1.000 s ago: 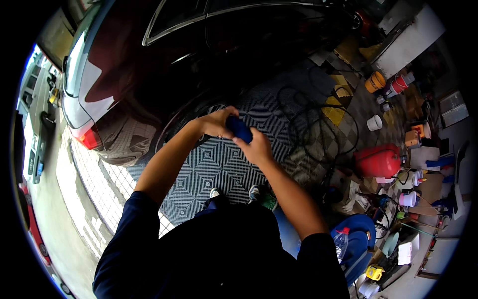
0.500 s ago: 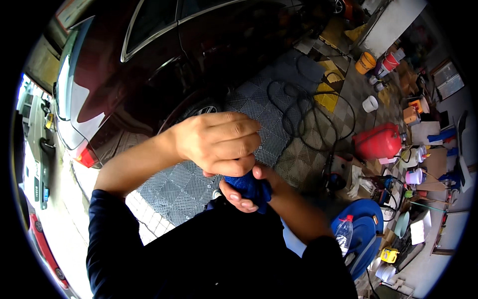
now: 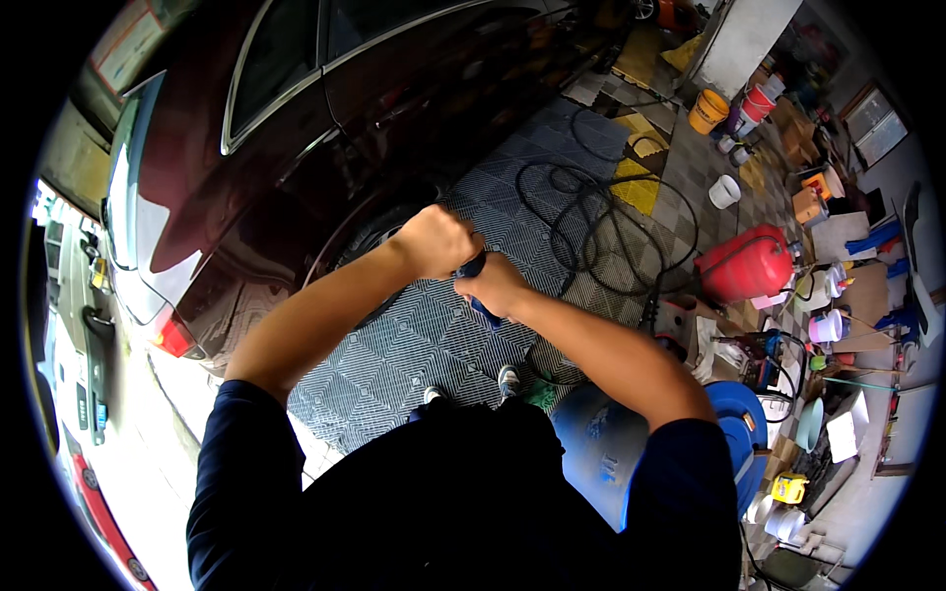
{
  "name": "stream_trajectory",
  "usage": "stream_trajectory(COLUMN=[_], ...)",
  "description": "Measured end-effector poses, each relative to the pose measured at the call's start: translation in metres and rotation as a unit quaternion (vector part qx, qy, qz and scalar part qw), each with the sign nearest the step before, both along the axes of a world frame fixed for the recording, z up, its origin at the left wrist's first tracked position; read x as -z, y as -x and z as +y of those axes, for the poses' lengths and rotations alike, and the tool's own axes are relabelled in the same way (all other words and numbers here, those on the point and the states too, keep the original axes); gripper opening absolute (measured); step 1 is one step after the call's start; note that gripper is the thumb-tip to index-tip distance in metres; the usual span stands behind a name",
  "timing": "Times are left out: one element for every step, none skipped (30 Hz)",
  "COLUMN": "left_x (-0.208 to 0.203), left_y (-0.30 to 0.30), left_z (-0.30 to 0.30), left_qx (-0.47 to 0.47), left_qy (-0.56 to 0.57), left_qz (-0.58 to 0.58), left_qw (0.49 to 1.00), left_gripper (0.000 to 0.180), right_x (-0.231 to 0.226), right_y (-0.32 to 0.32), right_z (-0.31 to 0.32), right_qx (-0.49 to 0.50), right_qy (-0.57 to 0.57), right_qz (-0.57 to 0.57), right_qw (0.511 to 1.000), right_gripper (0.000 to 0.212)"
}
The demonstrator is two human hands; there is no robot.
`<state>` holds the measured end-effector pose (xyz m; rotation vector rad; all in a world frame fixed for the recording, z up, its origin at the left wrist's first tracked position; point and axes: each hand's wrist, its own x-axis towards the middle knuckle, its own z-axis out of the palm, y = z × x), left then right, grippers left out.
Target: The person wipes the rear windshield of a maroon car with a blue cloth, then walks to a water tap, fills a bucket, and washes the cloth. The person returns to the car and continues wiping the rear windshield and surrounding body panels.
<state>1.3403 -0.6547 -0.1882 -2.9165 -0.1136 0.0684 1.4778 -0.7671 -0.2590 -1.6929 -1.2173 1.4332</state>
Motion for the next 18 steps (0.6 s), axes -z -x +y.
stream_trajectory(left_x=[0.010,0.021,0.035,0.034,0.039,0.046,0.052,0.057,0.070,0.076,0.088,0.087,0.086,0.085,0.103,0.111,0.124,0.126], left_y=[-0.009,-0.016,-0.021,-0.025,-0.031,-0.033,-0.036,-0.043,-0.051,-0.056,-0.058,-0.063,-0.068,-0.074,-0.078,-0.080,-0.081,-0.084], left_z=[-0.001,0.000,0.001,-0.003,-0.008,-0.015,-0.018,-0.020,-0.022,-0.022,-0.022,-0.025,-0.029,-0.034,-0.034,-0.038,-0.037,-0.045], left_qx=[-0.025,-0.050,-0.039,-0.026,-0.025,-0.026,-0.018,-0.026,-0.031,-0.041,-0.051,-0.060,-0.069,-0.078,-0.098,-0.111,-0.116,-0.142], left_qy=[-0.008,-0.017,-0.021,-0.021,-0.023,-0.022,-0.023,-0.027,-0.027,-0.033,-0.031,-0.022,-0.013,-0.004,0.008,-0.003,0.019,0.006], left_qz=[0.054,0.107,0.137,0.173,0.199,0.227,0.225,0.241,0.262,0.278,0.255,0.249,0.243,0.237,0.231,0.225,0.234,0.223], left_qw=[0.998,0.993,0.990,0.984,0.980,0.973,0.974,0.970,0.964,0.959,0.965,0.966,0.967,0.968,0.968,0.968,0.965,0.965], left_gripper=[0.016,0.016,0.015,0.012,0.010,0.008,0.006,0.007,0.008,0.009,0.011,0.011,0.012,0.013,0.014,0.015,0.015,0.015], right_x=[0.019,0.031,0.037,0.048,0.059,0.066,0.068,0.076,0.098,0.107,0.117,0.119,0.122,0.124,0.129,0.128,0.125,0.130], right_y=[0.000,0.002,0.005,0.005,0.006,0.011,0.011,0.006,0.002,-0.002,-0.004,-0.009,-0.015,-0.020,-0.023,-0.026,-0.028,-0.032], right_z=[0.004,0.007,0.004,0.005,0.001,-0.005,-0.008,-0.007,-0.006,-0.003,-0.003,-0.005,-0.009,-0.014,-0.017,-0.021,-0.023,-0.030], right_qx=[0.013,0.026,0.027,0.011,0.019,0.025,0.016,0.015,0.015,0.014,0.019,0.021,0.022,0.022,0.002,0.001,-0.009,-0.028], right_qy=[-0.015,-0.031,-0.049,-0.025,-0.028,-0.030,-0.024,-0.037,-0.045,-0.061,-0.066,-0.069,-0.072,-0.075,-0.059,0.006,0.074,0.011], right_qz=[-0.031,-0.061,-0.095,-0.127,-0.160,-0.189,-0.231,-0.234,-0.233,-0.236,-0.239,-0.247,-0.256,-0.265,-0.260,-0.245,-0.199,-0.258], right_qw=[0.999,0.997,0.994,0.991,0.987,0.981,0.972,0.971,0.971,0.970,0.969,0.966,0.964,0.961,0.964,0.970,0.977,0.966], right_gripper=[0.017,0.016,0.018,0.021,0.024,0.028,0.037,0.038,0.038,0.039,0.039,0.038,0.038,0.037,0.036,0.036,0.043,0.051])
